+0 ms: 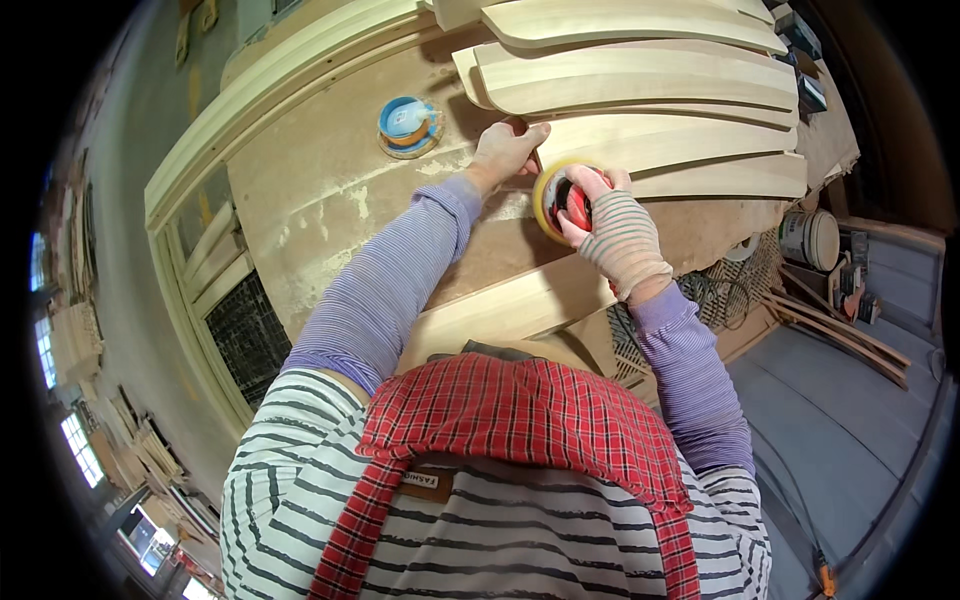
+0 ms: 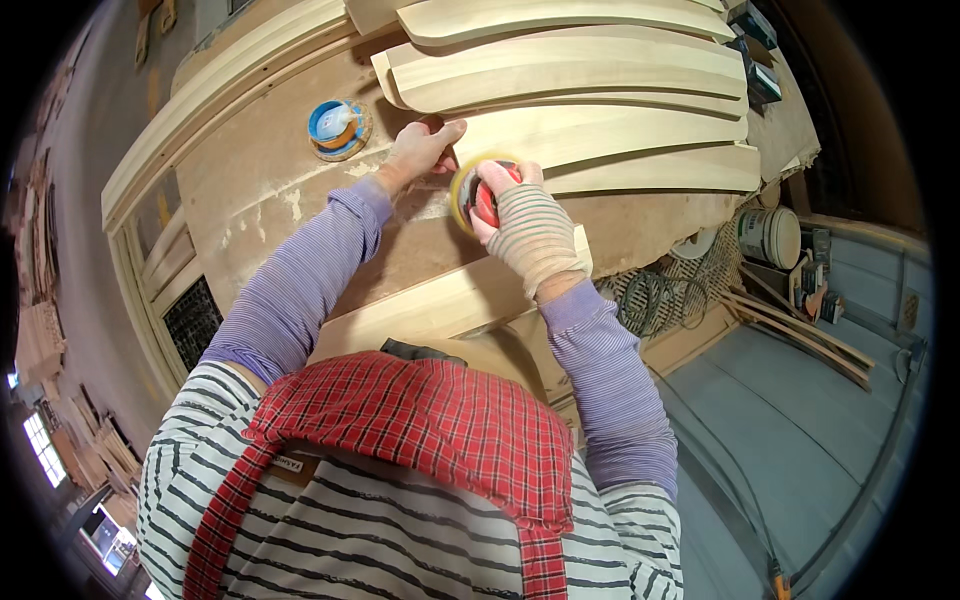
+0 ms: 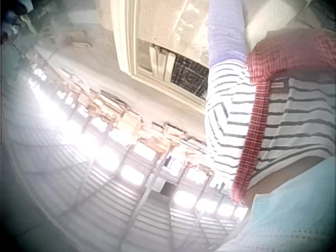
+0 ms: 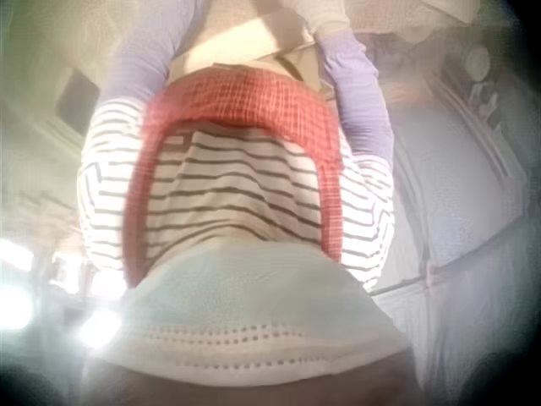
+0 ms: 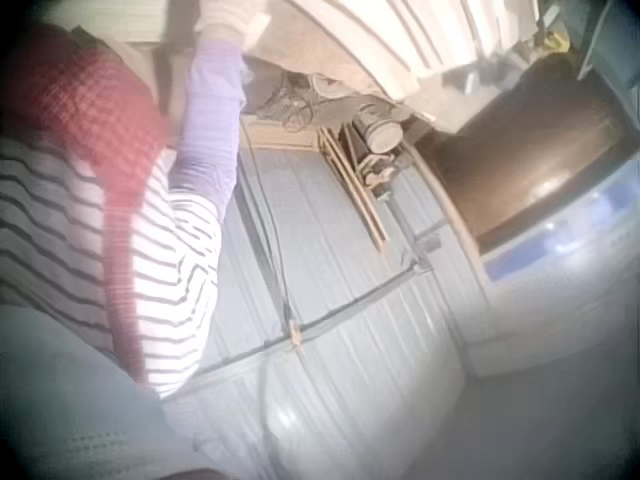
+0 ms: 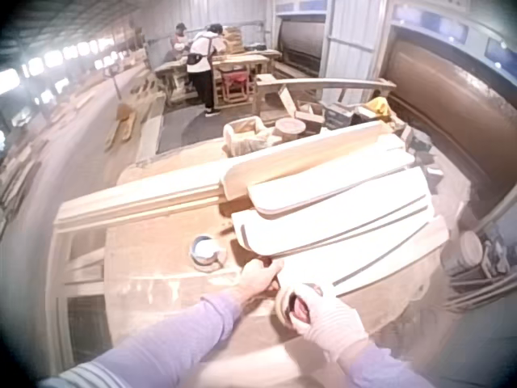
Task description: The person sands wooden components using an electric orbital sander and a sanding block, handling the pieces one at a time and wiping away dust between steps.
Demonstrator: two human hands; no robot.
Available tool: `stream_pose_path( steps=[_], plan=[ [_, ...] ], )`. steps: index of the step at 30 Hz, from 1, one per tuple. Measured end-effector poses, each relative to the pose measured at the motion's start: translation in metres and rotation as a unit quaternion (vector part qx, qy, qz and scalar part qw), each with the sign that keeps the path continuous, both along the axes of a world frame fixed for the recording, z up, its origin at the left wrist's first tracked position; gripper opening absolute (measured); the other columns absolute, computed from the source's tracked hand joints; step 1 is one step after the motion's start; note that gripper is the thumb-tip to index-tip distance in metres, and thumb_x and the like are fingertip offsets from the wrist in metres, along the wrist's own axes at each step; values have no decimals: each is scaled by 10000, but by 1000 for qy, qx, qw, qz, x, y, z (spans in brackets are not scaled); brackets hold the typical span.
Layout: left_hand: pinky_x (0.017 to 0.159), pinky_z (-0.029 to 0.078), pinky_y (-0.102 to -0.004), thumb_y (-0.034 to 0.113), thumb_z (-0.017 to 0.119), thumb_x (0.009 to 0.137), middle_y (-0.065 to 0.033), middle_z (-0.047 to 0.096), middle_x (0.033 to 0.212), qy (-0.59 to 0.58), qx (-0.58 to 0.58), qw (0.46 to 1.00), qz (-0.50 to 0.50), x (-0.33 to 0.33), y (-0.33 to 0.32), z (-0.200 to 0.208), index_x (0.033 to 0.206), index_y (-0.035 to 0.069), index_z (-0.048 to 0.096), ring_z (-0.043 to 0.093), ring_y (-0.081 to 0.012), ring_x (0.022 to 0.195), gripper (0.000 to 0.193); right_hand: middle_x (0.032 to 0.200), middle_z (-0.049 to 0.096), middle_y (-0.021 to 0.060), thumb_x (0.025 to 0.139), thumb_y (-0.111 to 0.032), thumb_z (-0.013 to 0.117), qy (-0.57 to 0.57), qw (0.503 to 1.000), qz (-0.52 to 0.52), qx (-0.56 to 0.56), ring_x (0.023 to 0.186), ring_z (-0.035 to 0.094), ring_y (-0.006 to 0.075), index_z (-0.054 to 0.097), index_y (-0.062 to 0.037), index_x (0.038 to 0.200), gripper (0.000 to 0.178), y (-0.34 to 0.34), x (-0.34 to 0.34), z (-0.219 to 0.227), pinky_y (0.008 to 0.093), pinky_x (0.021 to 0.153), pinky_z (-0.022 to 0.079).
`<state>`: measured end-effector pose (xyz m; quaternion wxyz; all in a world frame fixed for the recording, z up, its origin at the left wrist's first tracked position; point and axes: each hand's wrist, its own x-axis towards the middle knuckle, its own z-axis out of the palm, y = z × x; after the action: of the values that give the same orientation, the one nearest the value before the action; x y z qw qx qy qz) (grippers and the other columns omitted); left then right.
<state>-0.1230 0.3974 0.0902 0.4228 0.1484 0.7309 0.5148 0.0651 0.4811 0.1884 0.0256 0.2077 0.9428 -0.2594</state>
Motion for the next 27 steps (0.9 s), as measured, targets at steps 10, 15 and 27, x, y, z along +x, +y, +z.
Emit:
stream_pose_path(
  steps=[10, 15, 27],
  plan=[
    [628, 530, -226, 353, 701, 910, -33, 677, 926, -69, 36, 996, 33, 9, -14, 15, 1088, 22, 644, 639, -83, 801, 380, 1186, 579, 182, 763, -169, 783, 77, 991, -98, -39, 1098, 591, 348, 564, -100, 1290, 575, 19, 17, 22, 400, 985, 491],
    [849, 544, -318, 250, 504, 1034, -59, 672, 1104, -173, 157, 938, 257, 11, -41, 49, 1253, 28, 588, 647, -146, 956, 323, 1173, 573, 183, 776, -154, 785, 181, 981, -72, 7, 1079, 582, 354, 557, -90, 1290, 566, 39, -21, 31, 412, 964, 491],
    [842, 490, -278, 494, 394, 1055, -48, 690, 1034, -185, 173, 934, 250, -27, -34, 40, 1237, 5, 620, 615, -132, 914, 569, 1296, 513, 200, 793, -268, 749, 114, 991, -6, 68, 1044, 632, 405, 559, -218, 1281, 527, 37, -80, 24, 454, 883, 554]
  ],
)
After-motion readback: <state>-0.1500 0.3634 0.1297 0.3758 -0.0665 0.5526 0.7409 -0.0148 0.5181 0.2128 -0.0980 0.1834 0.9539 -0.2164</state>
